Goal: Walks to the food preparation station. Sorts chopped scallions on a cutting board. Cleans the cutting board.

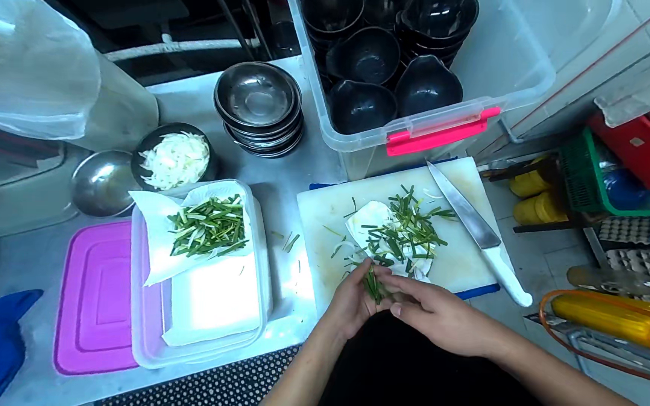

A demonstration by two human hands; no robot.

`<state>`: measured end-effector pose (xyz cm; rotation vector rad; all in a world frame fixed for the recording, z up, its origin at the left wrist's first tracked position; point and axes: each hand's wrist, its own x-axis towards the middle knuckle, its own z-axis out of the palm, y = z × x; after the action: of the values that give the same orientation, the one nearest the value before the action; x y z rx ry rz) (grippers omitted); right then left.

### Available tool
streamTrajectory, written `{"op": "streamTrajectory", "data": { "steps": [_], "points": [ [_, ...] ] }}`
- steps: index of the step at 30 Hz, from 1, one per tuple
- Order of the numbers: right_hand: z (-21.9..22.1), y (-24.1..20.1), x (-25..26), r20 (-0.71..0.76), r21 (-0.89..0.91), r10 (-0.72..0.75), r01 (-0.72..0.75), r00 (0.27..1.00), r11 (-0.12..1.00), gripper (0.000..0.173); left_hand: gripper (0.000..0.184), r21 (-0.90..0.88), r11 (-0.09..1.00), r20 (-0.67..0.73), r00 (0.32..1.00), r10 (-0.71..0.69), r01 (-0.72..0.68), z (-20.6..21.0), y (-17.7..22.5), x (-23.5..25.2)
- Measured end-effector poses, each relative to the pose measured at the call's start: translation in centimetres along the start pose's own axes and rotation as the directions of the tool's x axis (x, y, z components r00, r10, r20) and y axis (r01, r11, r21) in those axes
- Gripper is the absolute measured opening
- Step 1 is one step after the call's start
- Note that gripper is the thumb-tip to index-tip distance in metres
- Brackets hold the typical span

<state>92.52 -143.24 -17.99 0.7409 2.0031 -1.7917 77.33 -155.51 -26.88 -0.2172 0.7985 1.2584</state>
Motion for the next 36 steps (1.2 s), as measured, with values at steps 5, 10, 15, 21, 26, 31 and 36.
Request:
{"op": "streamTrajectory", "data": {
  "steps": [5,10,15,21,26,31,36],
  "points": [
    [-1.0,0.8,1.2,-0.283,-0.201,-0.050,-0.008,0.958,0.980,0.033,0.059,-0.064,0.998,-0.019,1.000,0.019,-0.020,-1.1,0.4,-0.2],
    [-2.3,4.3,5.8,-0.435,-0.564,-0.100,-0.184,0.895,0.805,0.020,0.050,-0.143,0.985,-0.106,0.991,0.082,-0.096,-1.6,0.7,-0.8],
    [-2.4,4.6,7.0,-0.502,-0.645,-0.009,-0.367,0.865,0.670,0.029,0.048,-0.127,0.975,-0.155,0.975,0.162,-0.182,-1.6,1.3,-1.8],
    [-1.9,5.1,7.2,-0.489,-0.687,-0.079,-0.328,0.869,0.648,0.030,0.048,-0.130,0.961,-0.183,0.958,0.219,-0.245,-1.9,1.3,-2.1],
    [-2.7,4.8,5.7,-0.483,-0.431,-0.014,-0.223,0.876,0.874,0.021,0.046,-0.098,0.967,-0.188,0.959,0.212,-0.233,-1.2,1.3,-2.3],
    [-1.7,2.2,2.7,-0.268,-0.173,-0.031,-0.016,0.963,0.985,0.025,0.049,-0.049,0.986,-0.128,0.980,0.150,-0.158,0.0,0.7,-1.5],
    [-2.1,2.4,2.7,-0.331,-0.289,-0.078,-0.022,0.940,0.957,0.024,0.051,-0.077,0.994,-0.089,0.993,0.077,-0.084,0.0,0.1,-0.8]
  ]
}}
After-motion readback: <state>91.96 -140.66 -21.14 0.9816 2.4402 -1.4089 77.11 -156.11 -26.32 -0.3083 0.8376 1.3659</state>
